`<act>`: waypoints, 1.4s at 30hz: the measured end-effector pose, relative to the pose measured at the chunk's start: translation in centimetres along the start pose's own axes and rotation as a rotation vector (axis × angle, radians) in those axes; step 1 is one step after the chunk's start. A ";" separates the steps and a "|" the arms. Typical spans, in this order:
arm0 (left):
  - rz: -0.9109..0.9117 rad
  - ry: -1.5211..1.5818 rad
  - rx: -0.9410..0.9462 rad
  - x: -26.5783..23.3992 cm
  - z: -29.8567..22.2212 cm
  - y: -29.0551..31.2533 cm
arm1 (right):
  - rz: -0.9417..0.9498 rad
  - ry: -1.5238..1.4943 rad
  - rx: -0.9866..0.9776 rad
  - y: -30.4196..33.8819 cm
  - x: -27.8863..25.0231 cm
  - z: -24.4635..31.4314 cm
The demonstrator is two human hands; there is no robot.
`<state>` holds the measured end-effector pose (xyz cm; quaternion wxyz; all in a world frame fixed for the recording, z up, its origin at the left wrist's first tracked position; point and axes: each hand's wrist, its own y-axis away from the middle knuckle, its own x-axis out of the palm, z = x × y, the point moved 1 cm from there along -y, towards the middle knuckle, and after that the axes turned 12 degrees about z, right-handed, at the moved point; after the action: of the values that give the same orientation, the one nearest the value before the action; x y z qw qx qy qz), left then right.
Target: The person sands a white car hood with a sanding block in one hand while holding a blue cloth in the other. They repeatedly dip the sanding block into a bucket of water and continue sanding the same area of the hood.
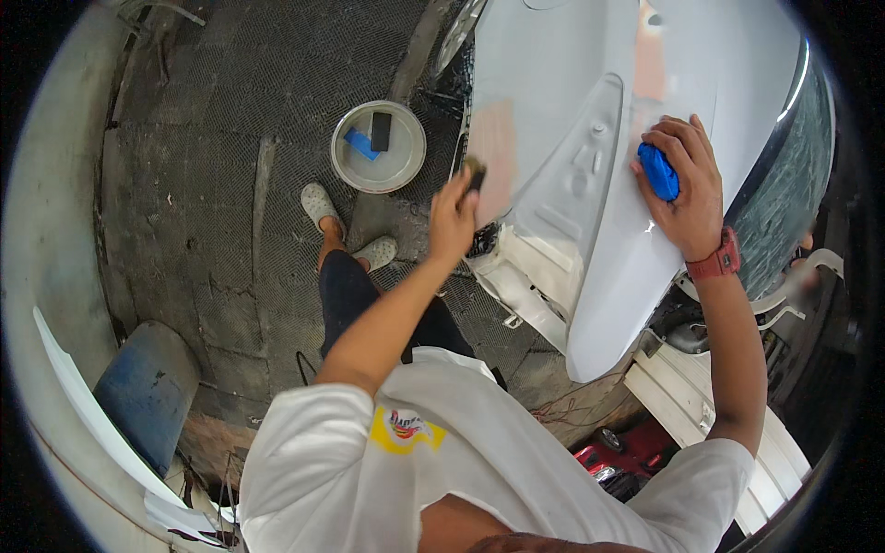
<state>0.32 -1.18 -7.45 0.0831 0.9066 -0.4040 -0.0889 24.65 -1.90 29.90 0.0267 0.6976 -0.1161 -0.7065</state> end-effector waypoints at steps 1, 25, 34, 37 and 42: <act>-0.016 0.067 -0.022 -0.5 0.8 -3.2 | 0.002 0.003 -0.012 -0.4 -0.2 0.3; 0.040 -0.015 0.133 -1.3 -6.2 0.4 | 0.000 0.026 0.017 0.3 0.2 -0.2; 0.029 0.072 0.151 -1.4 -6.0 -5.6 | -0.002 0.027 -0.002 -0.6 0.2 -0.1; 0.080 -0.031 0.182 -1.7 -7.8 -0.7 | -0.003 0.035 0.008 0.0 0.1 -0.1; 0.026 0.053 0.095 -2.6 -7.9 -11.4 | -0.013 0.035 -0.025 -1.0 -0.1 0.1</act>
<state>8.58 8.95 -2.04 0.0517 0.9063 -0.4172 -0.0445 24.70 -0.88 29.76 0.0328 0.7103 -0.1022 -0.6956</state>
